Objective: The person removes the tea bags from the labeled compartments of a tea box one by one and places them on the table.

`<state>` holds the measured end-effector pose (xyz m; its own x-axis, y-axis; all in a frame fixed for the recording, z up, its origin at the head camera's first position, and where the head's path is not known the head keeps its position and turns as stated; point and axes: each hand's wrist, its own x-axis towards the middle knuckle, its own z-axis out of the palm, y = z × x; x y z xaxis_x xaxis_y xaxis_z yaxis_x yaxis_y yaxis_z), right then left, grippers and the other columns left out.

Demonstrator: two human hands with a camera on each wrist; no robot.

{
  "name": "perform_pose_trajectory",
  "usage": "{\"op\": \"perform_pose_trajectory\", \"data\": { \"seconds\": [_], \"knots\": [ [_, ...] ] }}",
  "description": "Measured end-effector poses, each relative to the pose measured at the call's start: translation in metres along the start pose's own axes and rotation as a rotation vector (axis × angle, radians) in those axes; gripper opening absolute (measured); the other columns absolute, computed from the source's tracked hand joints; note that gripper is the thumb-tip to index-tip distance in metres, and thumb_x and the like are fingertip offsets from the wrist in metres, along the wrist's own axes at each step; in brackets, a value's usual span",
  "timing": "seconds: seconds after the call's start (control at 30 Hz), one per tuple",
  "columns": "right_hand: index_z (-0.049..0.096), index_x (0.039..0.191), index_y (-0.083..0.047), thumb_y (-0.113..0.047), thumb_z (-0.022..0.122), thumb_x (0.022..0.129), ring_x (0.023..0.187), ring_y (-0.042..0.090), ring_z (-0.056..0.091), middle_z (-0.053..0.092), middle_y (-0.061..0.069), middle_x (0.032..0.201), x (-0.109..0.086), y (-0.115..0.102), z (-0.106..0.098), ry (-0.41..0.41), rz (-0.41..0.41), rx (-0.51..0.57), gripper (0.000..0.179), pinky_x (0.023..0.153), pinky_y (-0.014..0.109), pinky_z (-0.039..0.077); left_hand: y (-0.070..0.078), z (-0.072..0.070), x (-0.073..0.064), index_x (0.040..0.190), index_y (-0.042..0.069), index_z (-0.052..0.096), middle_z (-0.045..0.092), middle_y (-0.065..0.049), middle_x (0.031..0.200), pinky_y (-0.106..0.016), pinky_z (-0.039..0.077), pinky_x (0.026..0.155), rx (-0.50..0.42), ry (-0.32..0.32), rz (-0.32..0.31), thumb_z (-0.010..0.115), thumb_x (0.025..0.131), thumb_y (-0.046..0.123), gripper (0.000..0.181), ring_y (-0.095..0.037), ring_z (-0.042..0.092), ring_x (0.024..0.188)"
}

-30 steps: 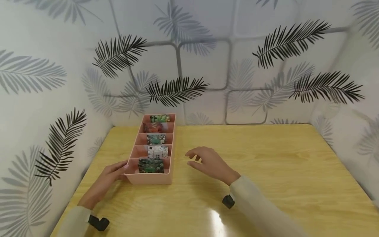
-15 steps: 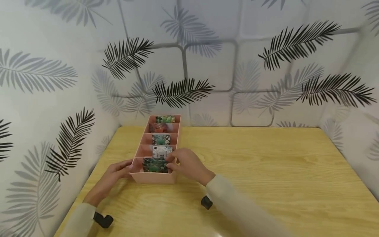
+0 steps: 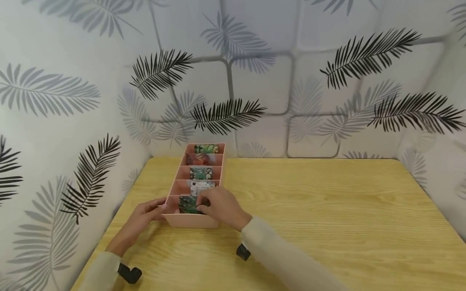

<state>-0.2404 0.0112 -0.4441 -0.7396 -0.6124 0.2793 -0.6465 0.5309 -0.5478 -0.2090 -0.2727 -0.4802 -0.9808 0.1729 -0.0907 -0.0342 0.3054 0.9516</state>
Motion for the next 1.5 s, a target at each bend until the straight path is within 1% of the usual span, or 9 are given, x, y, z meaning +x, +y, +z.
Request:
{"op": "perform_pose_trajectory", "data": {
  "seconds": [0.23,0.43,0.53,0.7,0.93,1.07,1.23,1.37,1.5],
  "knots": [
    [0.073,0.088,-0.022,-0.025,0.073,0.086,0.065,-0.006,0.056,0.067,-0.013,0.078,0.002,0.002,0.001,0.017,-0.015,-0.038,0.004,0.062,0.016,0.05,0.004,-0.001,0.002,0.138,0.01,0.05,0.05,-0.011,0.138,-0.048,0.05,0.089,-0.015,-0.004,0.029,0.058,0.095,0.038,0.052,-0.027,0.058,0.11],
    [0.078,0.091,-0.019,-0.028,0.072,0.085,0.071,-0.001,0.06,0.071,-0.01,0.083,-0.001,0.001,-0.002,0.004,-0.05,-0.09,0.012,0.067,0.018,0.051,0.002,-0.002,0.001,0.137,0.009,0.052,0.052,-0.011,0.136,-0.046,0.051,0.088,-0.018,-0.002,-0.013,0.06,0.093,0.041,0.055,-0.025,0.061,0.101],
    [0.078,0.091,-0.017,-0.026,0.072,0.085,0.07,-0.001,0.06,0.071,-0.009,0.083,-0.003,0.002,-0.004,0.004,-0.05,-0.069,0.012,0.065,0.017,0.051,0.0,-0.004,0.003,0.138,0.01,0.051,0.05,-0.011,0.138,-0.045,0.051,0.088,-0.019,-0.008,-0.029,0.06,0.093,0.043,0.057,-0.024,0.062,0.102],
    [0.077,0.095,-0.015,-0.02,0.07,0.088,0.063,-0.002,0.056,0.071,-0.007,0.084,-0.005,0.003,-0.01,0.024,-0.03,-0.021,0.011,0.058,0.015,0.048,0.002,-0.003,0.003,0.14,0.01,0.049,0.05,-0.011,0.138,-0.047,0.05,0.089,-0.025,-0.023,-0.014,0.058,0.094,0.041,0.056,-0.027,0.062,0.099],
    [0.076,0.095,-0.019,-0.023,0.066,0.092,0.068,0.0,0.054,0.066,-0.012,0.081,-0.009,0.004,-0.016,0.104,0.017,0.009,0.011,0.061,0.018,0.048,0.001,-0.003,0.0,0.143,0.01,0.045,0.048,-0.011,0.141,-0.046,0.048,0.093,0.008,-0.029,-0.033,0.056,0.094,0.046,0.061,-0.025,0.063,0.096],
    [0.075,0.096,-0.019,-0.023,0.065,0.092,0.069,0.003,0.054,0.066,-0.013,0.083,-0.009,0.005,-0.02,0.156,0.023,0.058,0.011,0.061,0.021,0.048,-0.001,-0.004,-0.003,0.143,0.011,0.045,0.047,-0.011,0.141,-0.046,0.047,0.094,0.014,-0.018,-0.042,0.056,0.093,0.046,0.062,-0.025,0.064,0.097],
    [0.074,0.099,-0.019,-0.023,0.064,0.093,0.065,0.006,0.055,0.065,-0.012,0.084,-0.011,0.008,-0.028,0.229,0.032,0.107,0.012,0.056,0.023,0.048,0.0,-0.003,-0.003,0.144,0.011,0.043,0.045,-0.01,0.144,-0.044,0.046,0.096,0.036,-0.033,-0.032,0.055,0.094,0.048,0.063,-0.024,0.062,0.102],
    [0.073,0.099,-0.021,-0.023,0.063,0.094,0.061,0.009,0.051,0.064,-0.009,0.078,-0.012,0.014,-0.037,0.299,0.021,0.096,0.011,0.054,0.026,0.044,0.001,-0.002,-0.001,0.144,0.013,0.043,0.044,-0.007,0.144,-0.044,0.043,0.1,0.044,-0.038,-0.024,0.054,0.094,0.049,0.064,-0.025,0.059,0.109],
    [0.072,0.099,-0.022,-0.025,0.062,0.094,0.06,0.008,0.049,0.064,-0.009,0.078,-0.015,0.021,-0.044,0.348,0.034,0.089,0.011,0.054,0.027,0.043,0.0,-0.001,-0.002,0.144,0.013,0.043,0.043,-0.007,0.145,-0.045,0.042,0.1,0.035,-0.036,-0.033,0.054,0.094,0.049,0.063,-0.026,0.057,0.114]
  ]
}}
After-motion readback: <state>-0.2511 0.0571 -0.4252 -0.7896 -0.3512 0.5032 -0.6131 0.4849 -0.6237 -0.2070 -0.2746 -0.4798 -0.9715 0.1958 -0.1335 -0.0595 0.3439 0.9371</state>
